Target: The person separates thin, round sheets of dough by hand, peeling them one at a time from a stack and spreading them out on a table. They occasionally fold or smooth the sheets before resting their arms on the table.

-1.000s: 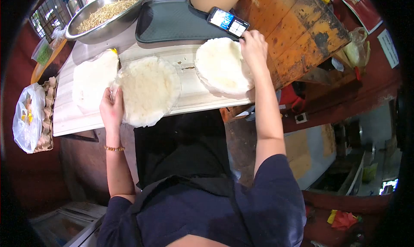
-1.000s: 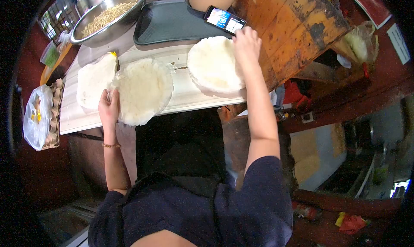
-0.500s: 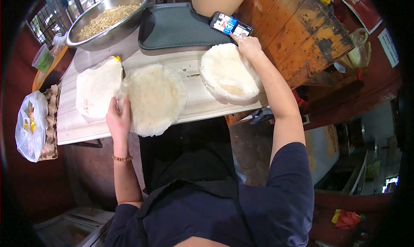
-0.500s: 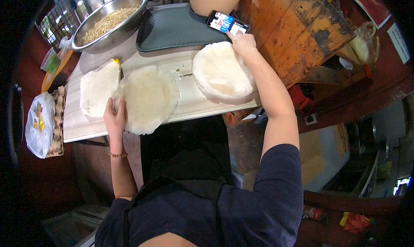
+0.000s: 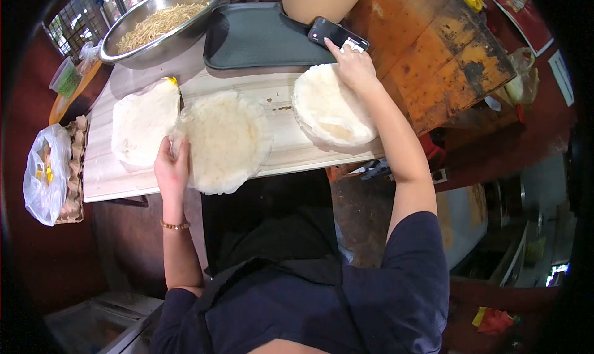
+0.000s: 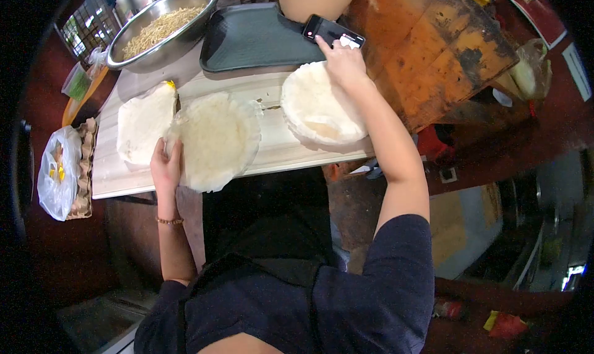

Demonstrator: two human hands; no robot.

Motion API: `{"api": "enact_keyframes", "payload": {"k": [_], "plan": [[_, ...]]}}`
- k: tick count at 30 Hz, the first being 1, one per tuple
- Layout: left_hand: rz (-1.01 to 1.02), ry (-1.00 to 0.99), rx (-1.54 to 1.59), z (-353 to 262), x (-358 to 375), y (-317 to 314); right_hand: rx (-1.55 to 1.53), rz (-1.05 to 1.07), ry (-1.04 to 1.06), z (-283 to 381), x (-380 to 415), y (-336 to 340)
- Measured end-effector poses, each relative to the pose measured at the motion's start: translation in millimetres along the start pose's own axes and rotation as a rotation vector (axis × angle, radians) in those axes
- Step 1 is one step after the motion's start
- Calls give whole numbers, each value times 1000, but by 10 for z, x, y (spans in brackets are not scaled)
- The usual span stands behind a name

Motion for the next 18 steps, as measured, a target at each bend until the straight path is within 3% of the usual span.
{"api": "enact_keyframes", "payload": {"k": [1,3,4,7,9,14,18], "plan": [[-5,10,-7,-38,-11,46,-70,-76,52,132,75,159],[248,314,301,-11,45,6,-331,-224,177,456,343,581],[238,345,287,-77,98,23,-464,-238,220,636,521,822],[213,421,473,-186,340,-88,-755,-70,385,1125,1039,1082],[283,327,574,-183,331,-174,-1057,92,554,1376,1308,1123],[324,376,663,-245,400,-163,-1150,35,560,1726,1563,1054],[360,426,774,-198,471,-229,-1228,49,420,1850,1596,981]]}}
Point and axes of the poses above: each hand's wrist, its own x-axis away from the middle knuckle, its own y-axis out of the back of the hand, z = x × y, the point moved 5 cm from there along -x, towards the middle knuckle, and after that the axes turned 8 degrees about -y, right-handed, at the moved point
